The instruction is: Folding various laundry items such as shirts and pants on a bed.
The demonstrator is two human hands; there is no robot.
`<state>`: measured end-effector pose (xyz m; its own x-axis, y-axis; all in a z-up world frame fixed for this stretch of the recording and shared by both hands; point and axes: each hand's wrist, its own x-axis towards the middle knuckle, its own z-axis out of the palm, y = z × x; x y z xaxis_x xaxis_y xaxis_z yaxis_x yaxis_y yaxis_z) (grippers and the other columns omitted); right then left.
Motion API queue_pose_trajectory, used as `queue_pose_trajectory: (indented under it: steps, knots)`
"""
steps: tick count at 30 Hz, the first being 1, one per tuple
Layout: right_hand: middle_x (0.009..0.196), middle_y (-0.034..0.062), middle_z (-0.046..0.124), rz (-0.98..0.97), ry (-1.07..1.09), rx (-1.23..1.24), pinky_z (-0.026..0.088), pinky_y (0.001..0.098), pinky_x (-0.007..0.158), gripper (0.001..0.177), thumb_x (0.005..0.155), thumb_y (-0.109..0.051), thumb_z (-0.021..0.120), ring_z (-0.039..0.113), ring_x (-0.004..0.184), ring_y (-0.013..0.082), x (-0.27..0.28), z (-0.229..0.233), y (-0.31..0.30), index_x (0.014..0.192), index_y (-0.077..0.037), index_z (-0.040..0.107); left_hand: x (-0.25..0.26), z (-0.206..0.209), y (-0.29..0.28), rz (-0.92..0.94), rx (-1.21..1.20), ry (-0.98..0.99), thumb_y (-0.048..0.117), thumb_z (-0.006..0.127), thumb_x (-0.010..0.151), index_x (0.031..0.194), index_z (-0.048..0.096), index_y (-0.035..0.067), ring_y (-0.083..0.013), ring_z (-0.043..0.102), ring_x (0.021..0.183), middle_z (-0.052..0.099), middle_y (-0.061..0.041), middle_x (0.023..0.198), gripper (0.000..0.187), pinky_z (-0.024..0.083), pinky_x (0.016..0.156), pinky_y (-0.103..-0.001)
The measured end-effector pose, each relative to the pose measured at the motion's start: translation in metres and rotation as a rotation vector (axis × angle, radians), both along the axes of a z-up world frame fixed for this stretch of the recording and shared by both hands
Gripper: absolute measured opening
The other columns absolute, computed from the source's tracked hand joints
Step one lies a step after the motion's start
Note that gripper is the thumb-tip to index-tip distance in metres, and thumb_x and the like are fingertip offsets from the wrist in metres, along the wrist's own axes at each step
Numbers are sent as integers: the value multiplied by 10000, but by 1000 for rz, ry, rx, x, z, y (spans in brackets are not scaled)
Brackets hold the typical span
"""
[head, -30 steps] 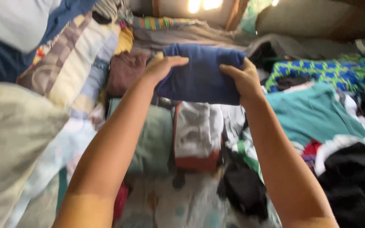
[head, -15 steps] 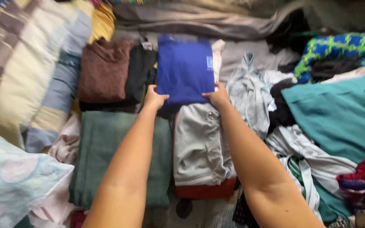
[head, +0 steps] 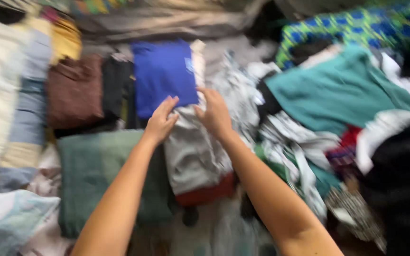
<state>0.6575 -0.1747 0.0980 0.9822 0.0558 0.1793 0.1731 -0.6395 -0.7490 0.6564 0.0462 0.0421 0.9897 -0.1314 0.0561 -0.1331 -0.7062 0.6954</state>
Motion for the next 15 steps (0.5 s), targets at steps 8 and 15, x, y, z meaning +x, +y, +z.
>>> queue_pose_trajectory:
  steps: [8,15]
  knots:
    - [1191,153,673,-112,30,-60,510,422,974,368,841,-198,750,636,1123,351,-208,13,-95,1177,-69,674,-229,93,-111,-32,133,-122,323,735,809,1490,457,125,-420,309,1464,329,-217,1606,762,267,1138,-563]
    - [1116,230,609,-453,-22,-707,488,516,868,824,467,-431,922,591,1071,425,-309,7,-206,1123,-10,654,-378,71,-149,0,23,202,239,745,788,1385,526,138,-347,406,1438,435,-122,1552,644,338,1138,-498]
